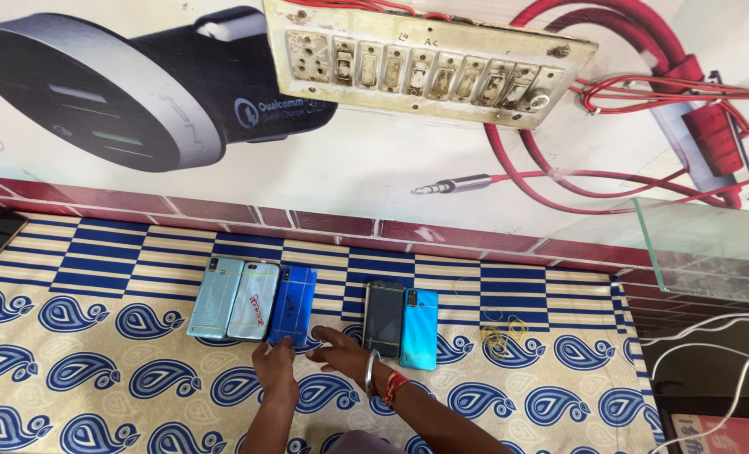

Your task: The person wraps several smartphones with rubber bands on a patterned table. They pick up each phone, stretch a rubber band around it, and place it back down, repeating the process for multiple devices.

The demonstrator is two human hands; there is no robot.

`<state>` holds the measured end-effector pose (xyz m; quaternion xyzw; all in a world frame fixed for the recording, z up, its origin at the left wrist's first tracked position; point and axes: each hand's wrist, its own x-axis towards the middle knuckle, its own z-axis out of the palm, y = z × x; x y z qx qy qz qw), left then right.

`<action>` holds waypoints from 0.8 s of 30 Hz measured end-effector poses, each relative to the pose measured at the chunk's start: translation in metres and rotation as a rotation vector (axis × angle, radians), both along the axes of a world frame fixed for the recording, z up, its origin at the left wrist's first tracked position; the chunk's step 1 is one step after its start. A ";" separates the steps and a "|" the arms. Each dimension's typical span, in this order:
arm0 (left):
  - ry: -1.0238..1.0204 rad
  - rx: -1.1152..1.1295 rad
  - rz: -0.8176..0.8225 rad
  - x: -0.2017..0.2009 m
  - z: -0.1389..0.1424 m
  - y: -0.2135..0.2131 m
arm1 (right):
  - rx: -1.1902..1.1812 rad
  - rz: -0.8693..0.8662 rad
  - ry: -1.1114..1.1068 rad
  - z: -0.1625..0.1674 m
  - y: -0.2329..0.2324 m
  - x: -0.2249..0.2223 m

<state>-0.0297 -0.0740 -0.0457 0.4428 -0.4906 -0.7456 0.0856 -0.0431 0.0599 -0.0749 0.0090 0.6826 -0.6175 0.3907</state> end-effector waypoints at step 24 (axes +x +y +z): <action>0.212 -0.493 -0.766 0.001 -0.009 0.095 | 0.493 -0.695 0.481 -0.017 0.087 0.020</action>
